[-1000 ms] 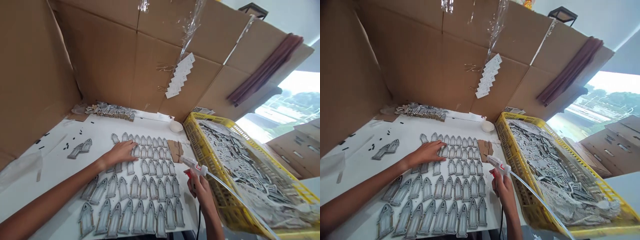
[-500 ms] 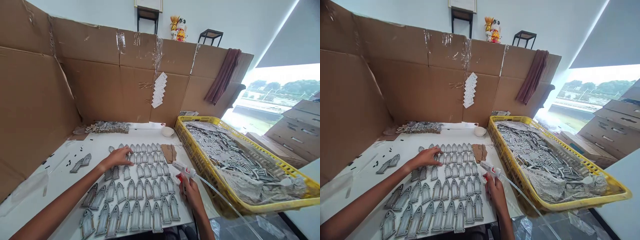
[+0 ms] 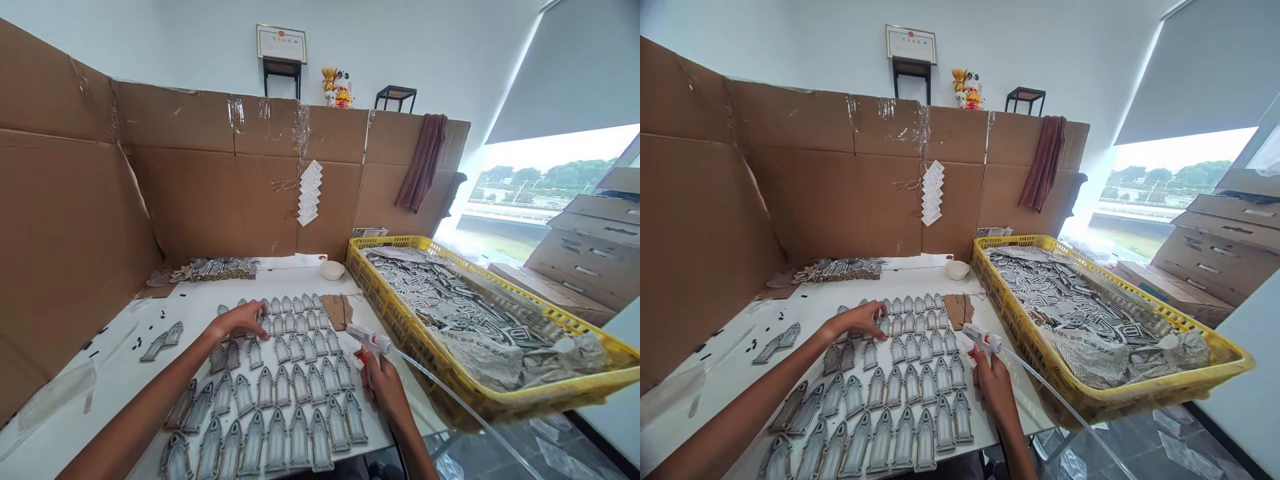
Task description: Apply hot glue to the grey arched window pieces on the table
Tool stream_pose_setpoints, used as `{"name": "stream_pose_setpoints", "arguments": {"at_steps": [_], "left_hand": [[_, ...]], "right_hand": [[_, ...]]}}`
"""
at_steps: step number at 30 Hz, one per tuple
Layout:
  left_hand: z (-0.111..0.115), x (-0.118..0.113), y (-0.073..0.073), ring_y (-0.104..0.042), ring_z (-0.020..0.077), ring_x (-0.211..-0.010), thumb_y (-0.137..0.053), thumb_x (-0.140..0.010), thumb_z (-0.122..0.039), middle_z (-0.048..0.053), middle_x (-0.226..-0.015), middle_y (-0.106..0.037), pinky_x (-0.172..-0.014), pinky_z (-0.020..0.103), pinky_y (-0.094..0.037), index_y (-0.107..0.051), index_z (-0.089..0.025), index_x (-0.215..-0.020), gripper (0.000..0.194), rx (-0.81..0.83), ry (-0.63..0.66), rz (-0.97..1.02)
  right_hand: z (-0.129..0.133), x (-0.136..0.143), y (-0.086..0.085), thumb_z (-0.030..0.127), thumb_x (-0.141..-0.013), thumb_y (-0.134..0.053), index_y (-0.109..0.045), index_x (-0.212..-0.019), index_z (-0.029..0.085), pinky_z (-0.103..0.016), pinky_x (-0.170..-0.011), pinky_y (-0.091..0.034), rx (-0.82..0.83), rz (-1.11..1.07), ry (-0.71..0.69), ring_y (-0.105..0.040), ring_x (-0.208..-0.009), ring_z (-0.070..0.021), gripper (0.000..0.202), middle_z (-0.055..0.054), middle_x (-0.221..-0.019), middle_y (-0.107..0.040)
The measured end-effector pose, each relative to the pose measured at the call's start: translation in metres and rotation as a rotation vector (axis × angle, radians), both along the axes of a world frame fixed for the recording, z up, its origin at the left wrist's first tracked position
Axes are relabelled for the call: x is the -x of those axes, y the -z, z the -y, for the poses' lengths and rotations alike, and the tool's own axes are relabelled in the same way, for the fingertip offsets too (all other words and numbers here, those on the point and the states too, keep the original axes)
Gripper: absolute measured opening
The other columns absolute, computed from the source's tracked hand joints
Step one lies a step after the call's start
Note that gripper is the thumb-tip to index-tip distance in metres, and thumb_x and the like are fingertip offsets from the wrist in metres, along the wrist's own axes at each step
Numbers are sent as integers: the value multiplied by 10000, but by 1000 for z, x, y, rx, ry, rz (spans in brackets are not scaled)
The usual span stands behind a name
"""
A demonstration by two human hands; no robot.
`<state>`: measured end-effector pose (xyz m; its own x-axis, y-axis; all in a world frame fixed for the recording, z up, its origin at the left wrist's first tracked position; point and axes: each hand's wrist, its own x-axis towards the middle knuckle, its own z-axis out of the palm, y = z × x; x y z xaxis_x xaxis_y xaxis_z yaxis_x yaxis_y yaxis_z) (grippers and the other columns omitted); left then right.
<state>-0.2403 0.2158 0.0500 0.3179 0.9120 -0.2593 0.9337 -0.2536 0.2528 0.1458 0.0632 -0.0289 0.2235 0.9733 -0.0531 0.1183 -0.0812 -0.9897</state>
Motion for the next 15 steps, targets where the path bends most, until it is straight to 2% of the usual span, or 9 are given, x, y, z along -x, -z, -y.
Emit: {"name": "stream_pose_setpoints", "arguments": {"at_steps": [6, 11, 13, 15], "left_hand": [[0, -4, -5, -691, 336, -1325, -802, -1052, -408, 131, -1481, -691, -1120, 587, -603, -718, -186, -1383, 408, -35, -53, 121], [18, 7, -16, -681, 339, -1323, -795, -1050, -417, 132, -1484, -680, -1124, 594, -589, -704, -187, -1391, 421, -43, -181, 427], [33, 8, -20, -697, 333, -1289, -842, -994, -477, 138, -1433, -698, -1122, 577, -583, -688, -184, -1352, 487, -17, -222, 610], [55, 3, -22, -724, 333, -1266, -959, -820, -586, 150, -1367, -725, -1134, 533, -570, -643, -208, -1279, 673, 34, -235, 812]], "right_hand": [[-1, 1, 1, 928, -851, -599, -707, -979, 196, -284, -461, -382, 4, -31, 5, -511, -428, -167, 751, 66, -527, -542], [-6, 3, -12, 961, -795, -607, -698, -974, 199, -262, -408, -301, 15, -111, -65, -435, -378, -143, 788, 79, -503, -504], [-8, 5, -23, 980, -785, -607, -692, -978, 195, -250, -397, -271, -8, -136, -114, -390, -365, -125, 813, 83, -492, -494], [-6, 9, -37, 980, -813, -602, -692, -1001, 191, -240, -395, -252, -52, -153, -157, -353, -359, -110, 816, 89, -481, -481]]}}
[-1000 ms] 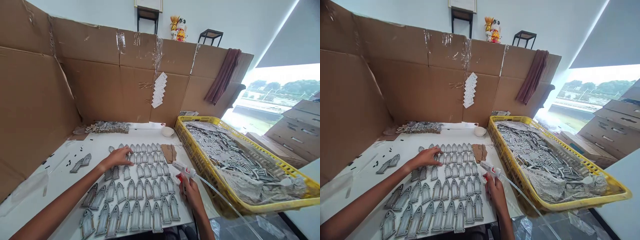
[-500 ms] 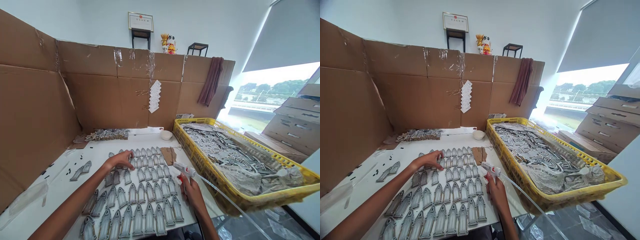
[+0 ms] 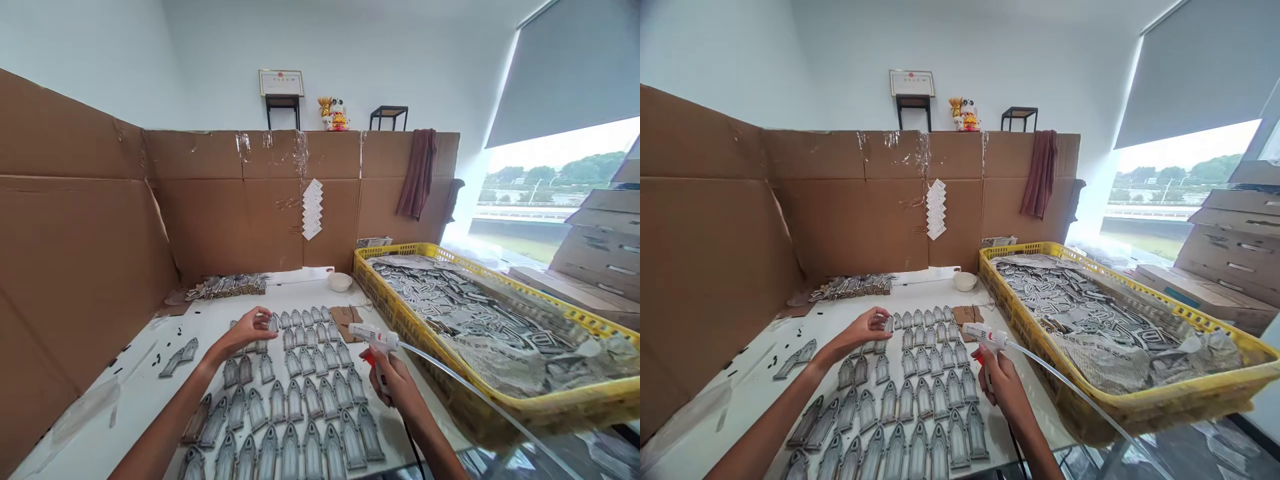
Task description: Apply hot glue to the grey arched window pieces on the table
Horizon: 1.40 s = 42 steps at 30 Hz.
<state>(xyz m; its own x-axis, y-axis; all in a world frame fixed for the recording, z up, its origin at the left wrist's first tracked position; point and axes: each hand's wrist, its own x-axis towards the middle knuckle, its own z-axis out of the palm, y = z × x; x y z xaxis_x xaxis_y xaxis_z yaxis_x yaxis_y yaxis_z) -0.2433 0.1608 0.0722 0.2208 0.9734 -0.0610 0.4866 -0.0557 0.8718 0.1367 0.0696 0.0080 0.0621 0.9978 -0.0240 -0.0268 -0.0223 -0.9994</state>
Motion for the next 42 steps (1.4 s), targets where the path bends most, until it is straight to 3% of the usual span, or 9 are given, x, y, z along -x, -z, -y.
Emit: {"name": "stream_pose_setpoints", "arguments": {"at_steps": [3, 10, 15, 20, 26, 30, 33, 38, 42], "left_hand": [[37, -17, 2, -788, 322, -1189, -989, -670, -694, 136, -1309, -753, -1115, 483, -569, -576, -276, -1214, 800, 63, 38, 278], [109, -58, 18, -813, 272, -1108, -1040, -702, -447, 86, -1333, -733, -1101, 433, -575, -601, -316, -1333, 780, 204, 3, 599], [150, -67, 7, -827, 301, -1132, -1090, -679, -381, 122, -1447, -656, -1156, 460, -577, -647, -281, -1346, 807, 342, -166, 686], [177, -68, -8, -833, 310, -1137, -1021, -805, -474, 80, -1231, -717, -1147, 480, -628, -600, -285, -1536, 864, 269, -299, 746], [192, -80, -9, -630, 447, -1509, -1037, -760, -534, 193, -1590, -639, -1094, 523, -691, -666, -290, -1543, 900, 65, -498, 699], [203, -84, -1, -679, 479, -1445, -1049, -726, -579, 170, -1666, -599, -1120, 580, -687, -676, -273, -1534, 941, 25, -533, 713], [212, -82, 3, -560, 467, -1572, -1031, -754, -584, 141, -1602, -671, -1094, 544, -709, -689, -289, -1514, 884, 8, -547, 677], [223, -77, -4, -667, 468, -1453, -1030, -733, -617, 165, -1467, -763, -1004, 537, -740, -648, -259, -1539, 961, 15, -538, 669], [229, -72, -9, -662, 463, -1463, -990, -811, -587, 148, -1373, -803, -991, 522, -739, -665, -270, -1537, 857, -36, -557, 622]], "right_hand": [[10, 10, -28, 932, -905, -612, -696, -1027, 191, -228, -412, -248, -101, -31, -63, -347, -379, -95, 756, 89, -500, -486], [43, 29, -78, 875, -976, -637, -724, -1090, 172, -222, -460, -263, -138, -99, -239, -381, -457, -93, 717, 65, -558, -517], [51, 27, -80, 934, -927, -632, -752, -1064, 169, -223, -433, -287, -91, -76, -339, -373, -431, -94, 786, 56, -546, -517], [57, 24, -84, 942, -921, -633, -770, -1089, 168, -240, -426, -297, -66, -52, -382, -358, -431, -105, 804, 58, -538, -507], [74, 25, -86, 917, -965, -610, -790, -1037, 182, -271, -505, -336, -64, 52, -442, -355, -488, -121, 760, 51, -543, -496], [84, 20, -87, 878, -969, -652, -789, -953, 204, -282, -547, -368, -124, 146, -398, -434, -579, -150, 689, 28, -627, -520], [87, 16, -92, 808, -1026, -614, -813, -976, 216, -291, -592, -412, -236, 297, -510, -485, -635, -173, 627, 3, -684, -577], [93, 18, -92, 710, -991, -713, -837, -872, 253, -322, -725, -512, -236, 426, -529, -614, -761, -240, 488, -47, -776, -726], [99, 22, -87, 724, -960, -731, -852, -846, 283, -368, -800, -553, -191, 466, -541, -667, -814, -287, 472, -62, -786, -761]]}}
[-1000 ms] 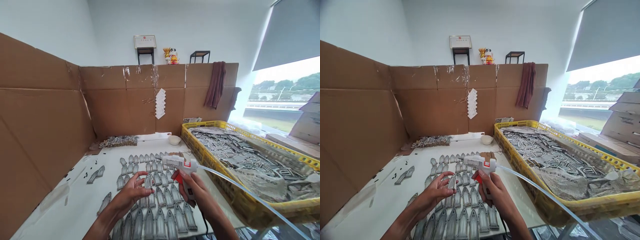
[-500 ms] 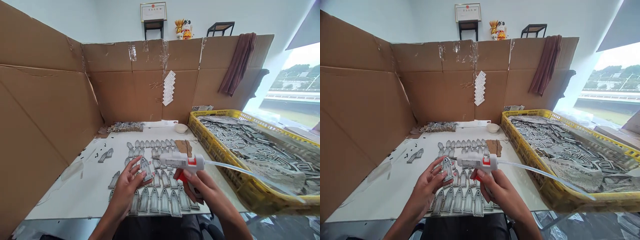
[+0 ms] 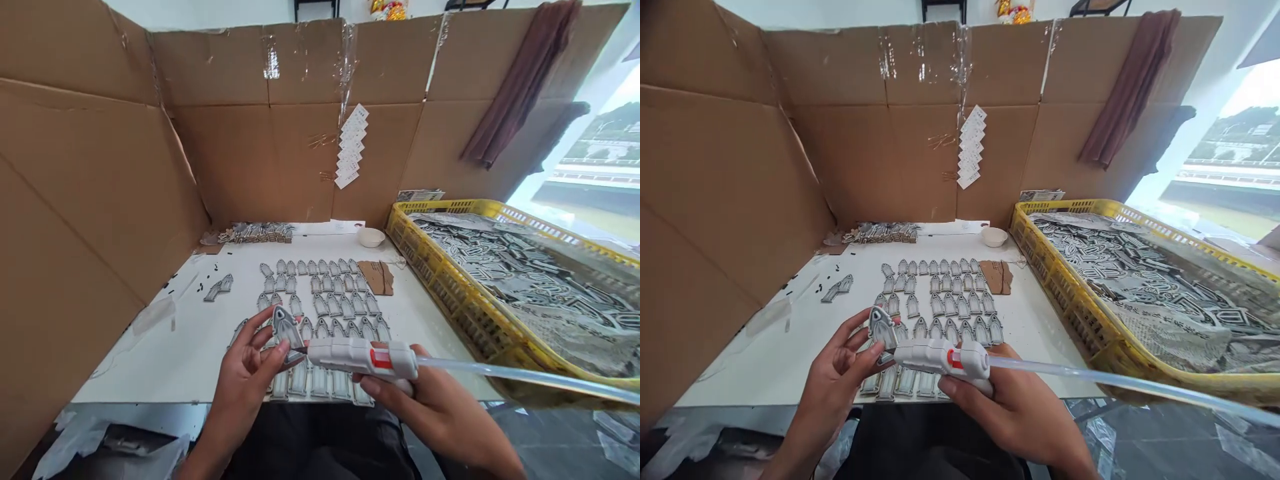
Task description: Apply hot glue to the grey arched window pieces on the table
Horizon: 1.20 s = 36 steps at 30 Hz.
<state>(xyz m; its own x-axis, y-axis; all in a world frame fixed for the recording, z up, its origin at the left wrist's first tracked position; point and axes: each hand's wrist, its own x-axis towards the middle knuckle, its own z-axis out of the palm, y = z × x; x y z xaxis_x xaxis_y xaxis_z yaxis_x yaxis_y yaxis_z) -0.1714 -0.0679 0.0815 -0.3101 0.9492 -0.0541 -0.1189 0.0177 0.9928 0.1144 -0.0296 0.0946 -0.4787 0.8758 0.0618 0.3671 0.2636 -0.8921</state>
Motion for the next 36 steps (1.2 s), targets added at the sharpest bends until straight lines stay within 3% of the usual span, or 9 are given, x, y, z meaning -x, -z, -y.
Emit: {"name": "stream_pose_setpoints", "arguments": {"at_steps": [4, 8, 11, 15, 20, 27, 36], "left_hand": [[3, 3, -1, -514, 446, -1610, -983, -819, -553, 135, -1225, -841, -1039, 520, -718, -710, -267, -1488, 777, -24, -41, -11], [4, 6, 0, -536, 434, -1597, -982, -809, -577, 143, -1172, -850, -1204, 599, -603, -716, -257, -1504, 810, -22, -27, -42], [5, 7, 2, -569, 413, -1577, -931, -872, -614, 149, -1276, -834, -1244, 617, -558, -669, -283, -1567, 812, -18, 24, -66], [7, 5, -1, -682, 419, -1465, -889, -935, -597, 165, -1476, -761, -1123, 554, -666, -637, -289, -1586, 762, -38, 66, -25], [5, 4, -2, -787, 399, -1309, -917, -917, -561, 177, -1443, -779, -969, 442, -738, -669, -259, -1541, 736, -67, 50, -8], [4, 7, 2, -769, 400, -1343, -915, -919, -552, 165, -1405, -805, -1059, 488, -704, -675, -270, -1552, 734, -81, 42, -37], [2, 6, -1, -743, 428, -1380, -939, -878, -574, 180, -1429, -789, -1023, 507, -720, -666, -258, -1552, 793, -49, 36, -16]], "right_hand": [[2, 0, 6, 785, -1005, -609, -866, -854, 280, -395, -786, -545, -67, 140, -6, -682, -837, -315, 587, -97, -833, -796], [2, -2, 13, 833, -1014, -564, -860, -855, 269, -382, -753, -532, -105, 179, 17, -684, -827, -309, 656, -103, -823, -779], [5, -3, 13, 834, -1035, -550, -826, -857, 262, -361, -740, -524, -109, 216, 24, -684, -806, -280, 659, -76, -816, -755], [12, 0, 7, 836, -1079, -498, -799, -873, 253, -341, -771, -522, -162, 285, 61, -680, -834, -250, 688, -46, -829, -733], [15, 5, 2, 824, -1134, -378, -771, -832, 251, -307, -761, -533, -313, 340, 40, -681, -775, -213, 757, -22, -749, -698], [17, 9, 5, 713, -1205, -276, -769, -860, 252, -278, -710, -534, -524, 381, 47, -710, -730, -190, 758, -21, -726, -702], [16, 11, 0, 678, -1218, -292, -748, -851, 259, -247, -705, -568, -573, 358, 25, -723, -700, -170, 719, -7, -719, -708]]}}
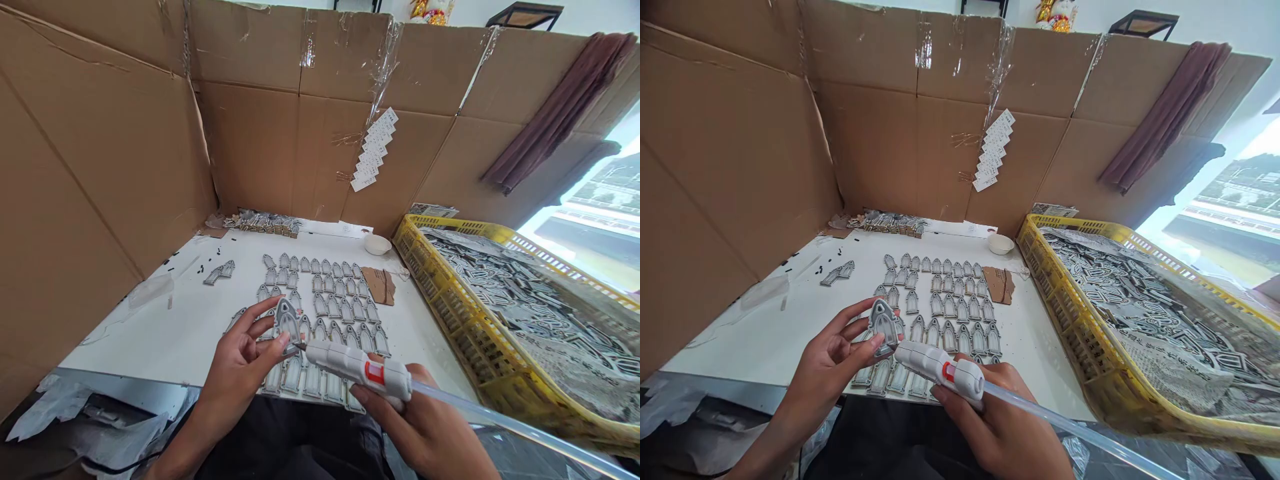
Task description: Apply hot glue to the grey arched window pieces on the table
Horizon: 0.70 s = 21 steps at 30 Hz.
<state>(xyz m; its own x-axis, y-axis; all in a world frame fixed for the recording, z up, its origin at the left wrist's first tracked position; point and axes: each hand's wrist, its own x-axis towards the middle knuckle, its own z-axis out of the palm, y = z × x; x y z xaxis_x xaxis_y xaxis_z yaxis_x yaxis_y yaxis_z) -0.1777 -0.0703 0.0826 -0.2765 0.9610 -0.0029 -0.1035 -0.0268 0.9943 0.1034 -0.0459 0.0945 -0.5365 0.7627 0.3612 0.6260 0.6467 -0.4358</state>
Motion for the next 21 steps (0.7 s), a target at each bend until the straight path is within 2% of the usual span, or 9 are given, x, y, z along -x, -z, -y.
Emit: {"name": "stream_pose_setpoints", "arguments": {"at_steps": [5, 10, 14, 18, 21], "left_hand": [[0, 0, -1, -757, 434, -1350, -929, -870, -596, 175, -1434, -792, -969, 491, -738, -673, -259, -1546, 797, -1, -8, -20], [1, 2, 0, -726, 421, -1403, -904, -905, -593, 174, -1365, -815, -992, 473, -728, -670, -258, -1550, 763, -9, -4, -55], [1, 1, 0, -710, 423, -1425, -901, -916, -584, 176, -1360, -812, -1000, 468, -725, -666, -256, -1546, 748, -7, 5, -39], [-1, 0, 2, -746, 421, -1370, -901, -912, -583, 185, -1395, -796, -988, 473, -730, -658, -249, -1555, 764, -3, 10, -41], [-2, 0, 4, -742, 415, -1381, -894, -912, -594, 181, -1425, -789, -989, 469, -729, -663, -258, -1553, 760, 4, 9, -59]], "right_hand": [[-3, 4, -15, 681, -1208, -339, -697, -821, 266, -237, -626, -566, 36, -47, -62, -744, -649, -171, 670, -13, -714, -741], [-2, 5, -22, 654, -1207, -351, -690, -843, 267, -250, -558, -540, 105, -68, -117, -720, -584, -173, 630, -32, -755, -777], [0, 4, -18, 627, -1196, -418, -697, -895, 270, -258, -540, -500, 113, -77, -107, -707, -586, -182, 544, -21, -733, -750], [2, 3, -12, 497, -1182, -509, -642, -881, 264, -267, -533, -416, 201, -58, -150, -640, -535, -153, 403, 21, -673, -677], [3, 2, -6, 360, -1111, -570, -725, -1075, 266, -266, -531, -382, 206, -53, -200, -653, -554, -141, 184, 22, -764, -736]]}}
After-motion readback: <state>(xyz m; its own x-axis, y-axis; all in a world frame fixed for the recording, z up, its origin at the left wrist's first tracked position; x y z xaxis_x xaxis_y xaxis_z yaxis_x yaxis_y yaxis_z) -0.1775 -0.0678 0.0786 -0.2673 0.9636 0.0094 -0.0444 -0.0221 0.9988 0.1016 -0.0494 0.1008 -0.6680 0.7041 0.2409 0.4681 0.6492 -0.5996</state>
